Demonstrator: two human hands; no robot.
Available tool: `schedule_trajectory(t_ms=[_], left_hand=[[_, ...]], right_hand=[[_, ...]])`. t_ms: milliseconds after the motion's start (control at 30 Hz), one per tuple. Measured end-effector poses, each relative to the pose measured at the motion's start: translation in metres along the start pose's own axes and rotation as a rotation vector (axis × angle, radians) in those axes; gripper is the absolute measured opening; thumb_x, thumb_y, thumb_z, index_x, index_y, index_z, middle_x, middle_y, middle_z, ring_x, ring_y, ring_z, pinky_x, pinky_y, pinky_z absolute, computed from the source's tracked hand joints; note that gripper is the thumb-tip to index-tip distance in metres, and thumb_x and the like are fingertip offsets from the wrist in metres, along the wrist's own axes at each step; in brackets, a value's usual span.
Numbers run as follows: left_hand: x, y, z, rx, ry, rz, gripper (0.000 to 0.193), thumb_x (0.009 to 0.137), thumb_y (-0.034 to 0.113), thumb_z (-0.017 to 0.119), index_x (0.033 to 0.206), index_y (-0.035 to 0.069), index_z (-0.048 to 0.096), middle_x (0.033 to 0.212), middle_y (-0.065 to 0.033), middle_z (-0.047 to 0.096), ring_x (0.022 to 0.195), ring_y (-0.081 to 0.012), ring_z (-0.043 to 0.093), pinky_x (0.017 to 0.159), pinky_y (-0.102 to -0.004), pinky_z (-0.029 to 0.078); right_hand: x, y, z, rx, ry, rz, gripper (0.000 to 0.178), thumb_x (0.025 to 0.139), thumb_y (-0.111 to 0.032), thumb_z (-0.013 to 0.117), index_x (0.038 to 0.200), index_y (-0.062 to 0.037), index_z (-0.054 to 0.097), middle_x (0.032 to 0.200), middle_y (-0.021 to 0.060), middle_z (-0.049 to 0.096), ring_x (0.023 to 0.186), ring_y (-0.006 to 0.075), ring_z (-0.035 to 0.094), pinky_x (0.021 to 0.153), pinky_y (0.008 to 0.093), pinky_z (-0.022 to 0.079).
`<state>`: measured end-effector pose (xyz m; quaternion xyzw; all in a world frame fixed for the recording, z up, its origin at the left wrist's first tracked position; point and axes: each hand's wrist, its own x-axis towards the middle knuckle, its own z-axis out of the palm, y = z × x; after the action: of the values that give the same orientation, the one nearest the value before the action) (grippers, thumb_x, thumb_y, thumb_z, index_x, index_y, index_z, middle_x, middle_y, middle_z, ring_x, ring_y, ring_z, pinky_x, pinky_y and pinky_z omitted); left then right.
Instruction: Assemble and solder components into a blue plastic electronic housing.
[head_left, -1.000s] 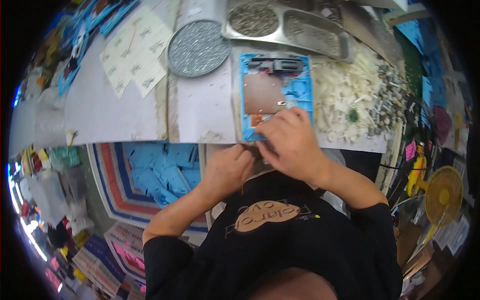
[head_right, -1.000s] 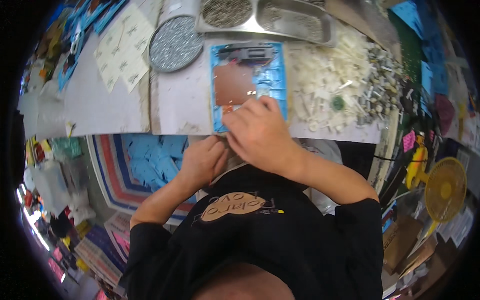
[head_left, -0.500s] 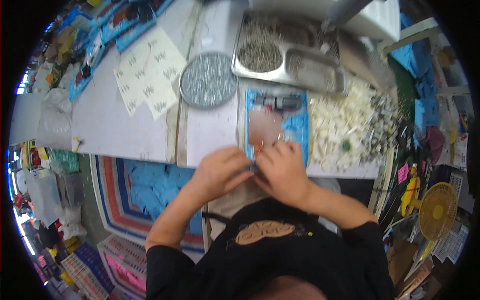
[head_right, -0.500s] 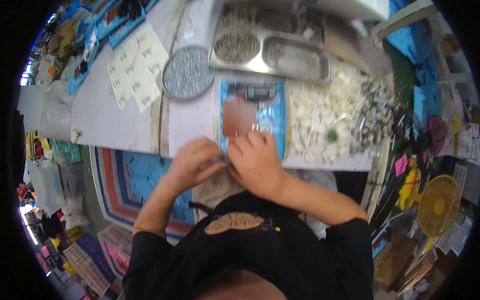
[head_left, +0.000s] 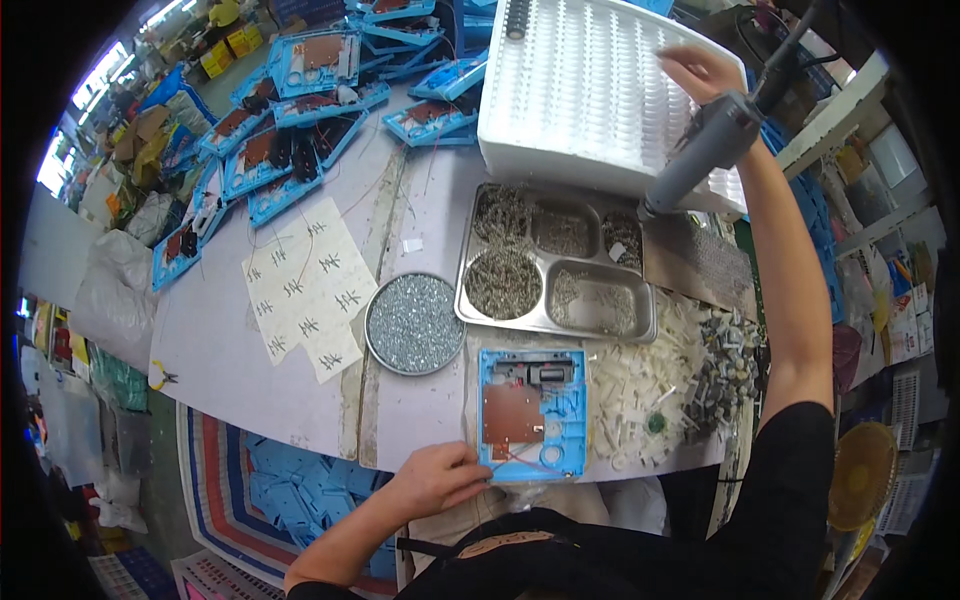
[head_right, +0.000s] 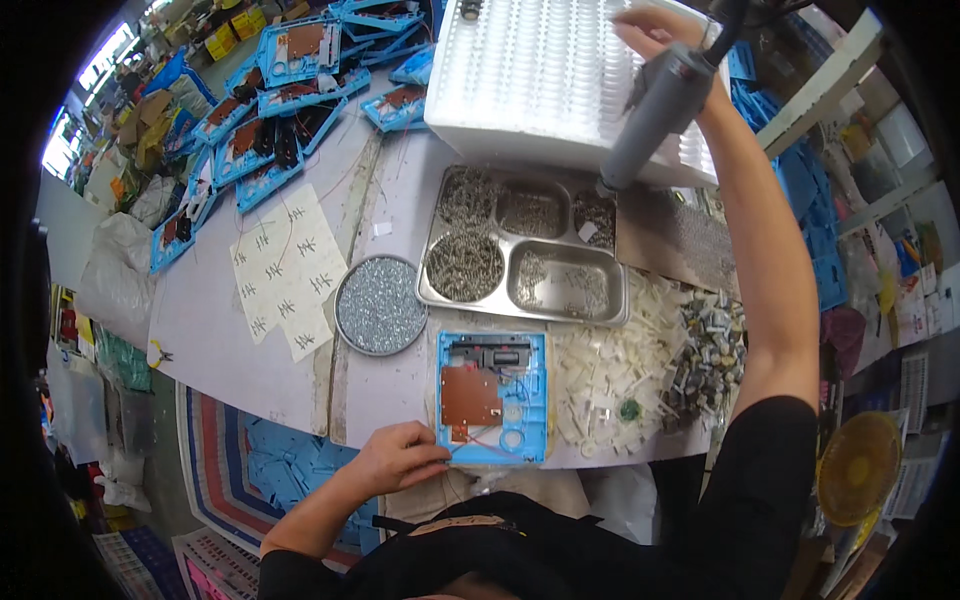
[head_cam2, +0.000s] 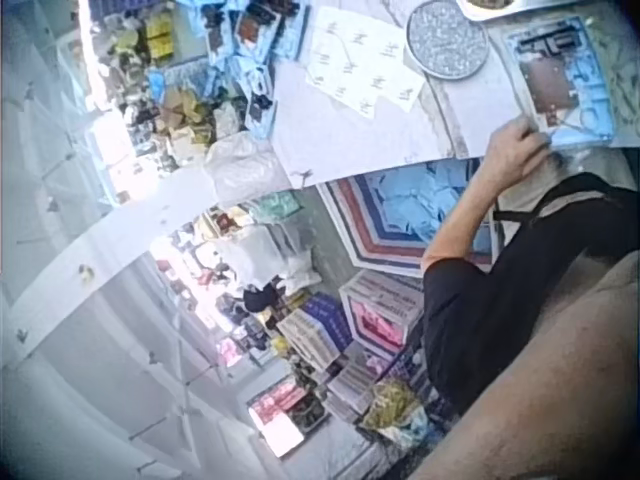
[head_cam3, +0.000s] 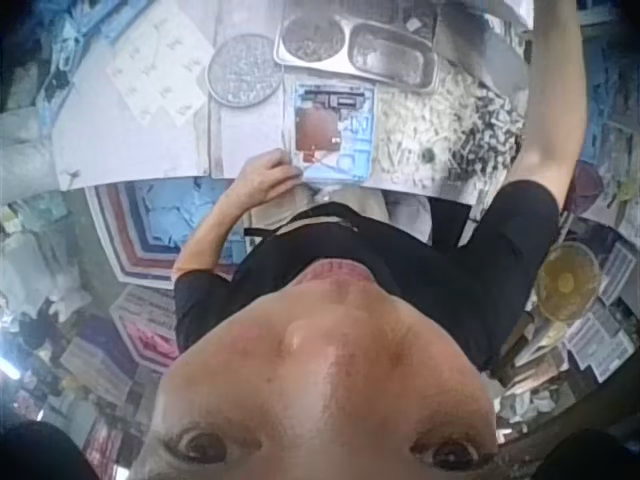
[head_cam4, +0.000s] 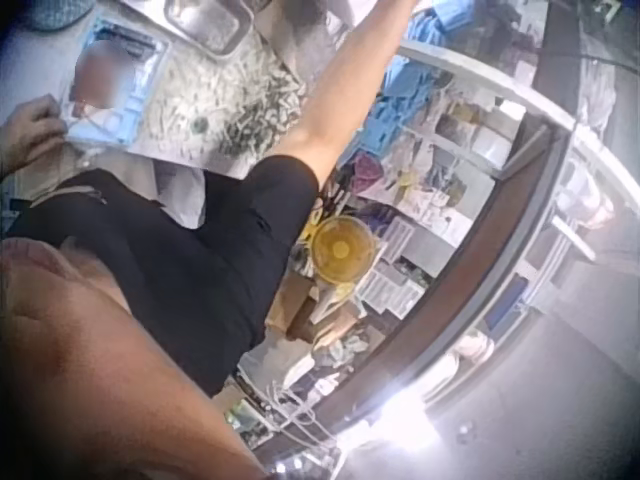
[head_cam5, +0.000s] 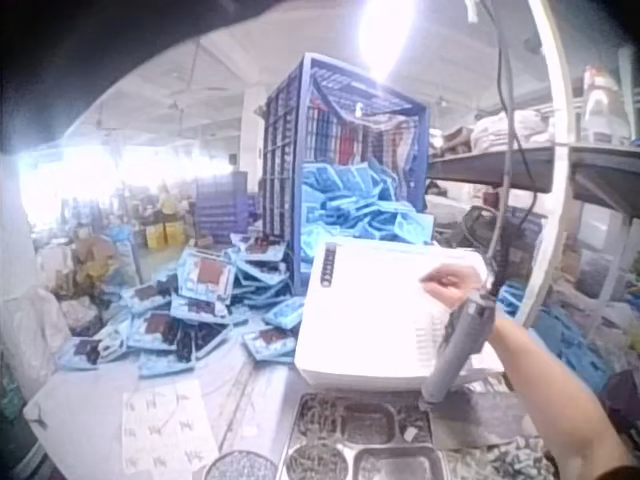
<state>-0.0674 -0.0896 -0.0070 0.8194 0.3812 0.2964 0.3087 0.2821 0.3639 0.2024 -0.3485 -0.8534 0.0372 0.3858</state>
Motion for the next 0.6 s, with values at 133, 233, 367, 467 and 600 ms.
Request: schedule_trajectory(t_ms=[133, 233, 367, 467, 600], left_hand=[[-0.007, 0.003, -0.001, 0.009, -0.008, -0.062, 0.021, 0.080, 0.016, 0.084, 0.099, 0.012, 0.076, 0.090, -0.0043, 0.062, 0.075, -0.0232, 0.065, 0.064, -0.0356, 0.054], [-0.007, 0.007, -0.003, -0.004, -0.002, -0.090, 0.022, 0.080, 0.016, 0.084, 0.100, 0.012, 0.076, 0.090, -0.0042, 0.062, 0.076, -0.0231, 0.066, 0.064, -0.0356, 0.055], [-0.007, 0.009, -0.001, -0.031, 0.029, -0.088, 0.023, 0.079, 0.014, 0.085, 0.100, 0.012, 0.076, 0.089, -0.0047, 0.062, 0.076, -0.0236, 0.066, 0.064, -0.0362, 0.055], [-0.008, 0.010, -0.001, -0.025, 0.041, -0.104, 0.024, 0.078, 0.011, 0.084, 0.100, 0.011, 0.076, 0.089, -0.0056, 0.062, 0.076, -0.0242, 0.066, 0.064, -0.0369, 0.054], [-0.012, 0.010, 0.002, 0.003, 0.082, -0.101, 0.025, 0.077, 0.010, 0.084, 0.100, 0.010, 0.075, 0.089, -0.0074, 0.062, 0.076, -0.0270, 0.066, 0.064, -0.0381, 0.054]], right_hand=[[0.069, -0.029, 0.062, 0.018, -0.108, -0.265, 0.024, 0.093, -0.022, 0.073, 0.110, -0.0049, 0.076, 0.100, 0.0086, 0.074, 0.094, 0.0199, 0.068, 0.088, 0.0367, 0.051], [0.084, -0.064, 0.097, -0.103, -0.014, -0.457, 0.015, 0.084, -0.019, 0.080, 0.094, -0.0081, 0.080, 0.093, 0.0096, 0.071, 0.092, 0.0293, 0.065, 0.093, 0.0400, 0.047], [0.089, -0.089, 0.130, -0.323, 0.116, -0.485, 0.011, 0.081, -0.016, 0.077, 0.089, -0.0083, 0.079, 0.092, 0.0112, 0.071, 0.091, 0.0317, 0.064, 0.096, 0.0453, 0.046], [0.094, -0.097, 0.143, -0.417, 0.155, -0.372, 0.008, 0.081, -0.014, 0.073, 0.084, -0.0077, 0.077, 0.091, 0.0128, 0.071, 0.092, 0.0341, 0.064, 0.095, 0.0481, 0.046], [0.096, -0.078, 0.157, -0.290, 0.154, -0.276, 0.009, 0.086, -0.012, 0.068, 0.084, -0.0053, 0.074, 0.091, 0.0159, 0.070, 0.092, 0.0362, 0.063, 0.089, 0.0477, 0.048]])
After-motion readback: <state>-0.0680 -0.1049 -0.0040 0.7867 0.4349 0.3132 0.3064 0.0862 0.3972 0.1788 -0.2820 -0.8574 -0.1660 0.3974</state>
